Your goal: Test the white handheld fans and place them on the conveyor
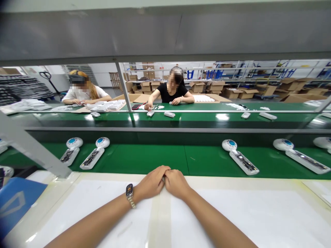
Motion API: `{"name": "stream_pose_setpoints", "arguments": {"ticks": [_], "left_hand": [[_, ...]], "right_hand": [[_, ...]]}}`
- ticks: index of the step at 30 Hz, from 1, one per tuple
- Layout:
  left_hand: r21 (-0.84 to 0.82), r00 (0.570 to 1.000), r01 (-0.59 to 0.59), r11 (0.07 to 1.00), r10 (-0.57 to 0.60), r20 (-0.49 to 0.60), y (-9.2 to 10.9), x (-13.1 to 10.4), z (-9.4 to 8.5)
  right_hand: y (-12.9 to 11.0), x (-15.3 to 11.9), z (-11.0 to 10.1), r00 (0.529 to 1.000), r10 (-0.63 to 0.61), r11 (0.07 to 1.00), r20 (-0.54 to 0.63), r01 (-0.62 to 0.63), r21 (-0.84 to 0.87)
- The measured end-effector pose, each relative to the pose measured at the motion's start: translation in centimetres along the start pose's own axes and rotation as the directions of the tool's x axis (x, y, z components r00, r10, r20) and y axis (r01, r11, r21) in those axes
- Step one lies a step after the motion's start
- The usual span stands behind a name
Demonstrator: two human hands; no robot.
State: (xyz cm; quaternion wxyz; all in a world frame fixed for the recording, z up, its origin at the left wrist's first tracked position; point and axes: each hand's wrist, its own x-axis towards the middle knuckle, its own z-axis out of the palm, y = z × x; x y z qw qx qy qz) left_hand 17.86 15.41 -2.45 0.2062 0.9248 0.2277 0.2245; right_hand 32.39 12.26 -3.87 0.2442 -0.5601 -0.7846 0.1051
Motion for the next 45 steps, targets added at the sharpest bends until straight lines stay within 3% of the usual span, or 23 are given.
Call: {"name": "stream_pose_setpoints", "arguments": {"ticks": [45], "left_hand": [[-0.008,0.999,0.039,0.999,-0.039,-0.002,0.33,0.03,-0.17]], "right_hand": [[-0.03,-0.03,-0.15,1.0,-0.015,0.998,0.0,0.015,-0.053]]}}
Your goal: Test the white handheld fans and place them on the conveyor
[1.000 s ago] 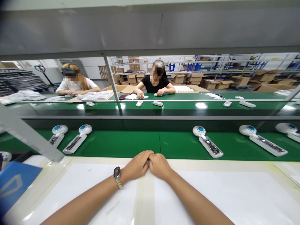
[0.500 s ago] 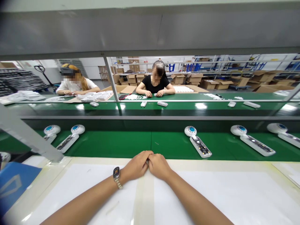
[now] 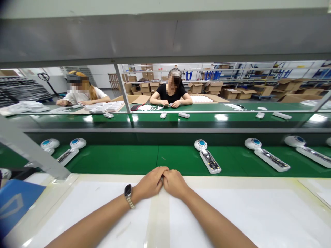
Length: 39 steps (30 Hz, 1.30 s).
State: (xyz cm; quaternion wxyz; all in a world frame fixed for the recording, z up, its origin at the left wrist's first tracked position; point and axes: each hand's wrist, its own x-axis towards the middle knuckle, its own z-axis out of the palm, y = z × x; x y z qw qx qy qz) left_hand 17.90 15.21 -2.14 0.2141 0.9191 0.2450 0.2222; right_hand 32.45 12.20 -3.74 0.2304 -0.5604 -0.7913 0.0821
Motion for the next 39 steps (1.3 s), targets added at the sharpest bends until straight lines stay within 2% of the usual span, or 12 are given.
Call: {"name": "stream_pose_setpoints", "arguments": {"ticks": [21,29,39], "left_hand": [[0.04,1.0,-0.012,0.999,0.013,-0.026,-0.36,-0.03,0.38],[0.073,1.0,-0.001,0.997,0.0,0.018,-0.27,-0.01,0.26],[0.115,1.0,-0.001,0.993,-0.002,0.022,-0.22,0.1,0.18]], "right_hand": [[-0.03,-0.16,-0.13,1.0,-0.02,1.0,-0.014,0.02,0.004],[-0.03,-0.01,-0.12,0.999,-0.029,1.0,-0.018,0.03,0.011],[0.03,-0.16,-0.07,0.999,-0.034,0.999,-0.017,0.035,0.03]]}}
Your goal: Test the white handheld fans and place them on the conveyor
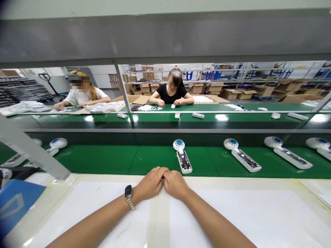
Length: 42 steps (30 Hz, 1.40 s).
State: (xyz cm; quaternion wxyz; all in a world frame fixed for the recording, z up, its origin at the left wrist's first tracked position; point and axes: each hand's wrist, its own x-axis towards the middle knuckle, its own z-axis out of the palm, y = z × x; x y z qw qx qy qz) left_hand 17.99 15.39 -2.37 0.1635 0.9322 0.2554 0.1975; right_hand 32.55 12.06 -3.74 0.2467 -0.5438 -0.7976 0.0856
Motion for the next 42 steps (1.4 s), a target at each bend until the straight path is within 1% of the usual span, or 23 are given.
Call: {"name": "stream_pose_setpoints", "arguments": {"ticks": [5,10,11,14,16,19,21,23,25,26,27,29,30,32,33,34,35,36,38,40,42], "left_hand": [[-0.002,1.0,-0.01,1.0,0.01,-0.004,-0.1,-0.1,0.1],[0.003,0.991,-0.033,0.999,0.033,-0.133,-0.1,-0.2,0.3],[0.008,0.99,-0.02,1.0,0.021,-0.138,-0.1,-0.2,0.3],[0.021,0.996,0.035,0.999,-0.033,-0.084,-0.1,-0.1,0.2],[0.029,0.996,0.062,0.998,-0.059,-0.068,-0.1,0.0,0.1],[0.026,0.99,0.101,0.994,-0.098,-0.101,-0.1,0.0,0.1],[0.017,0.981,0.149,0.989,-0.146,-0.125,-0.3,0.0,0.2],[-0.002,0.962,0.213,0.977,-0.21,-0.175,-0.6,0.0,0.3],[-0.038,0.929,0.282,0.959,-0.283,-0.24,-1.0,0.1,0.3],[-0.062,0.908,0.316,0.947,-0.321,-0.268,-1.1,0.1,0.4],[-0.085,0.888,0.35,0.933,-0.36,-0.285,-1.3,0.2,0.3],[-0.124,0.855,0.413,0.902,-0.432,-0.287,-1.6,0.4,0.2],[-0.139,0.843,0.438,0.888,-0.46,-0.28,-1.7,0.4,0.2],[-0.168,0.822,0.475,0.864,-0.504,-0.267,-1.9,0.6,0.0],[-0.183,0.812,0.488,0.853,-0.521,-0.264,-1.9,0.7,-0.1],[-0.199,0.801,0.501,0.842,-0.538,-0.264,-2.0,0.7,-0.1],[-0.214,0.788,0.514,0.831,-0.556,-0.266,-2.1,0.8,-0.2],[-0.228,0.774,0.528,0.818,-0.574,-0.268,-2.2,0.8,-0.2],[-0.255,0.743,0.556,0.791,-0.611,-0.273,-2.5,1.0,-0.2],[-0.294,0.709,0.583,0.758,-0.651,-0.27,-2.8,1.3,-0.1],[-0.341,0.675,0.605,0.72,-0.691,-0.26,-3.1,1.9,-0.2]], "right_hand": [[0.0,0.0,0.1,1.0,-0.014,1.0,-0.012,0.015,0.019],[0.1,0.1,0.0,0.999,-0.041,0.998,-0.035,0.043,0.05],[0.1,0.0,0.0,0.998,-0.045,0.997,-0.043,0.047,0.054],[0.1,0.0,-0.1,0.996,-0.053,0.996,-0.072,0.057,0.063],[0.0,-0.1,0.0,0.993,-0.059,0.995,-0.098,0.066,0.073],[-0.1,-0.2,0.0,0.985,-0.064,0.992,-0.158,0.08,0.095],[0.2,-0.2,-0.1,0.973,-0.048,0.992,-0.227,0.074,0.106],[1.3,-0.2,-0.6,0.946,0.003,0.994,-0.324,0.033,0.105],[3.5,-0.4,-1.8,0.89,0.092,0.994,-0.446,-0.055,0.094],[5.0,-0.6,-2.6,0.847,0.145,0.989,-0.512,-0.116,0.089],[6.6,-1.0,-3.6,0.794,0.196,0.98,-0.576,-0.181,0.084],[10.0,-2.3,-5.7,0.69,0.278,0.949,-0.669,-0.305,0.08],[11.5,-3.0,-6.8,0.63,0.32,0.924,-0.708,-0.374,0.085],[14.2,-4.6,-8.5,0.515,0.409,0.854,-0.753,-0.508,0.116],[15.1,-5.2,-9.1,0.468,0.458,0.812,-0.756,-0.566,0.142],[15.9,-5.7,-9.5,0.439,0.513,0.77,-0.738,-0.615,0.17],[16.4,-6.1,-9.7,0.43,0.569,0.734,-0.701,-0.65,0.197],[16.7,-6.2,-9.7,0.44,0.622,0.707,-0.648,-0.672,0.221],[16.8,-6.1,-9.3,0.495,0.694,0.682,-0.523,-0.683,0.261],[16.4,-5.6,-8.7,0.542,0.719,0.683,-0.435,-0.665,0.301],[15.5,-5.0,-8.0,0.55,0.729,0.682,-0.408,-0.639,0.357]]}}
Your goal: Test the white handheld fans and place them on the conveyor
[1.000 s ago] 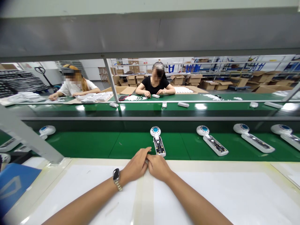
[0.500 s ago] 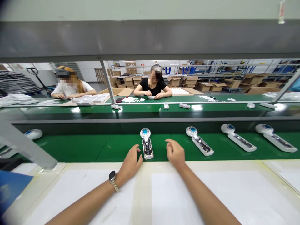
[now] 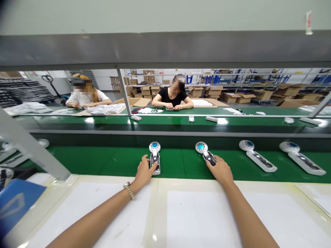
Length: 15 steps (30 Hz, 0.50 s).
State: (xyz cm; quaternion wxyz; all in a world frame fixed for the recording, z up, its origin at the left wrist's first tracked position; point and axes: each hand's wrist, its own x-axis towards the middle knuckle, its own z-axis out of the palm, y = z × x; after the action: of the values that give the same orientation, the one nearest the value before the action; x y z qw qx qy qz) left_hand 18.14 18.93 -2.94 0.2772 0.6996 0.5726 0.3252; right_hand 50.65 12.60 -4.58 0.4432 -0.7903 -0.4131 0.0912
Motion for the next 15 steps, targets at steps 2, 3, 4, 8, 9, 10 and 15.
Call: {"name": "stream_pose_setpoints", "arguments": {"ticks": [2,3,4,8,9,10,15], "left_hand": [[-0.043,0.998,0.062,0.997,-0.062,-0.006,0.3,1.0,0.1],[-0.07,0.995,0.096,0.993,-0.096,-0.003,0.6,1.6,0.1],[-0.102,0.991,0.132,0.986,-0.132,0.009,0.8,2.2,0.1],[-0.298,0.96,0.256,0.92,-0.207,0.188,2.1,4.3,-0.7],[-0.358,0.948,0.28,0.891,-0.197,0.251,2.3,4.4,-0.9],[-0.418,0.934,0.302,0.857,-0.178,0.309,2.6,4.2,-1.0],[-0.662,0.904,0.36,0.657,-0.072,0.421,2.9,0.8,-0.7]], "right_hand": [[-1.0,-0.6,0.7,1.0,0.021,0.996,-0.002,-0.021,0.085],[-1.5,-1.0,1.1,0.999,0.036,0.989,-0.002,-0.035,0.141],[-2.1,-1.4,1.4,0.999,0.053,0.977,0.002,-0.052,0.206],[-5.0,-3.5,3.7,0.985,0.118,0.829,0.126,-0.168,0.533],[-5.9,-4.2,4.3,0.974,0.116,0.767,0.193,-0.211,0.606],[-6.7,-5.0,5.0,0.958,0.101,0.704,0.267,-0.259,0.661],[-10.1,-8.9,6.9,0.852,0.004,0.482,0.523,-0.46,0.746]]}}
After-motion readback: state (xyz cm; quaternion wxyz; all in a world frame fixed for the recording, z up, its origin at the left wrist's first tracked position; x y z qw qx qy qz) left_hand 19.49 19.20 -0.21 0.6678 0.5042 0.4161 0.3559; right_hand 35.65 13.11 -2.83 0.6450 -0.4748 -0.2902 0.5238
